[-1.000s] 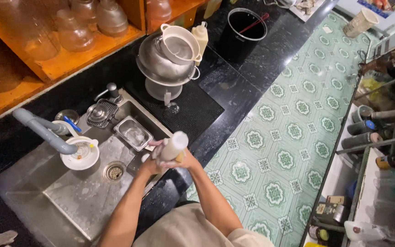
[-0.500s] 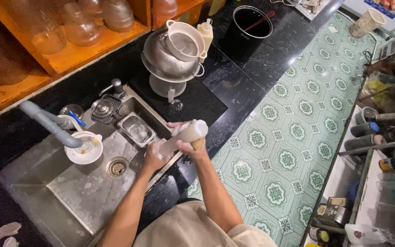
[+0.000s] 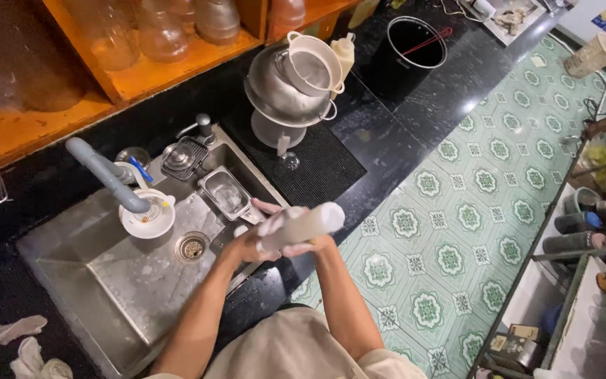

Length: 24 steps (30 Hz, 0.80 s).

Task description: Washing and drying metal kitchen containers and plastic components in a commercial kitchen sink.

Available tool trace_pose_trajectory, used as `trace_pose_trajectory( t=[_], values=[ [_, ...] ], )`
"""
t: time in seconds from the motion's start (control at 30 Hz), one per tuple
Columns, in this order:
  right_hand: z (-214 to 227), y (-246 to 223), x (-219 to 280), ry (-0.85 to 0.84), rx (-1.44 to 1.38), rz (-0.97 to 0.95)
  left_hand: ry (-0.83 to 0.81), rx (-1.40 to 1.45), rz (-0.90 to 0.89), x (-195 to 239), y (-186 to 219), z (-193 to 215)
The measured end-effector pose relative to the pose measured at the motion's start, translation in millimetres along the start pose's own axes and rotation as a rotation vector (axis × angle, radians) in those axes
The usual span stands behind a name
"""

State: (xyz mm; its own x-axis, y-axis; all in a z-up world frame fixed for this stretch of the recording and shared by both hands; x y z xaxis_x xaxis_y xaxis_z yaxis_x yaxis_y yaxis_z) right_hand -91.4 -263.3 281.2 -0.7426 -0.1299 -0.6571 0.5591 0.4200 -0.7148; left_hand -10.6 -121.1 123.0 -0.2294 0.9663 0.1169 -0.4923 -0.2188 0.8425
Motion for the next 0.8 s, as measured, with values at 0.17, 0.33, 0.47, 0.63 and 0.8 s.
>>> trace_pose_trajectory(
  t=[0.17, 0.33, 0.47, 0.63, 0.8],
  values=[
    [1, -18, -21, -0.069, -0.210, 0.057, -0.166, 0.060, 0.119, 15, 18, 15],
    [0, 4, -8, 0.038, -0.307, -0.026, 0.002, 0.131, -0.050, 12, 8, 4],
    [-7, 34, 19, 0.084, -0.006, -0.312, 0.094, 0.029, -0.069, 4, -36, -13],
    [-5, 28, 29, 0.481, 0.145, -0.447, 0.198, -0.135, -0.001, 4, -10, 0],
    [4, -26, -9, 0.446, -0.004, -0.016, 0.274, 0.169, -0.039, 13, 25, 15]
  ],
)
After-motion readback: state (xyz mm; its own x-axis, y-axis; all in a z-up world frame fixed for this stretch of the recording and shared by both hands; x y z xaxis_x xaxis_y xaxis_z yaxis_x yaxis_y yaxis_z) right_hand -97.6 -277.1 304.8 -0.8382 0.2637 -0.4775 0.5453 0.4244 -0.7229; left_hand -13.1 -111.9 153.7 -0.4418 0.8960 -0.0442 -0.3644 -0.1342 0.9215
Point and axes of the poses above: each hand's wrist, its own x-axis away from the middle knuckle, its own z-axis out of the back of the hand, y = z × x, the point moved 2 cm from there along -x, towards the middle knuckle, and after that the axes turned 2 degrees about -z, right-handed, at the moved point
